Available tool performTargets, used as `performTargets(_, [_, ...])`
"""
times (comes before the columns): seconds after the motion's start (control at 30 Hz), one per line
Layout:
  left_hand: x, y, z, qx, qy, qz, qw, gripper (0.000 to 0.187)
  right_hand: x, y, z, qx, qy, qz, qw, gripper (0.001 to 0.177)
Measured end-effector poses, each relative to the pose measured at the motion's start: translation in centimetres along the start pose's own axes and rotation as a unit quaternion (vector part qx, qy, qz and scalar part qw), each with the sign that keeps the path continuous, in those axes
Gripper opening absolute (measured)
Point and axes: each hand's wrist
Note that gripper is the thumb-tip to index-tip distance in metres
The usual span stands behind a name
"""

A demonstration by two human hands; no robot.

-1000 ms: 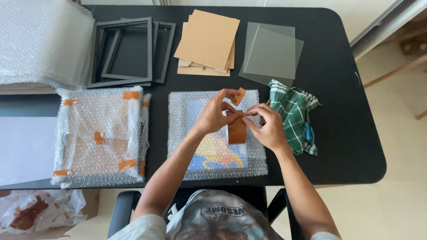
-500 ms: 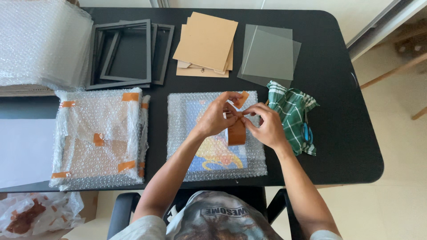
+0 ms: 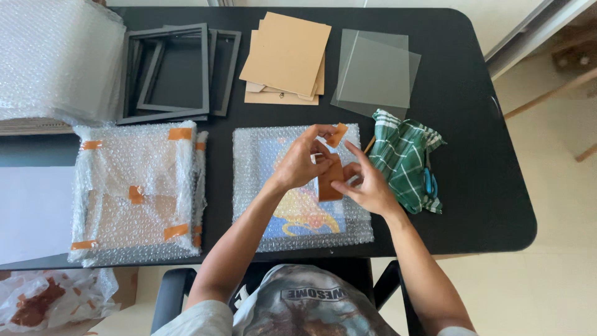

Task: The person wraps a picture frame in bubble wrap and secures it with tape using scissors to cut the tape.

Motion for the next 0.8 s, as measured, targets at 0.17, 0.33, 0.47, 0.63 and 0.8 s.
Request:
performTargets(0.17, [0.6, 0.4, 1.0, 0.040, -0.034, -0.035, 0.998, 0.058, -1.4, -0.6, 0.2, 0.112, -0.015, 0.017, 0.993, 0.089])
performTargets(0.33, [-0.2, -0.3, 0.8, -0.036, -0.052, 0.039, 0.997, 0.044, -3.3, 1.8, 4.3, -0.084, -0.155, 0.071, 0.982, 0.073])
performTargets(0.47, [-1.5, 0.4, 0.0, -0.055, -0.079, 0.067, 0.993, 0.033, -4.1, -0.2, 8.4, -0.286, -0.238, 0.069, 0.926, 0.063])
performTargets(0.63, [-3.6, 0.5, 0.5, 0.029, -0.048, 0.059, 0.997, 0.032, -4.9, -6.2, 12.5, -0.550, -0.254, -0.040, 0.795, 0.059])
performTargets(0.8, [-5.4, 0.2, 0.9, 0.018, -0.035, 0.054, 0.998, 0.034, -5.8, -8.8, 13.1, -0.550, -0.230, -0.096, 0.797, 0.059])
Point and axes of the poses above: each hand's wrist, its own x-axis towards the middle knuckle, its own z-axis out of the back of the hand, y = z × x, and after that the axes turned 4 degrees about -x, right-handed
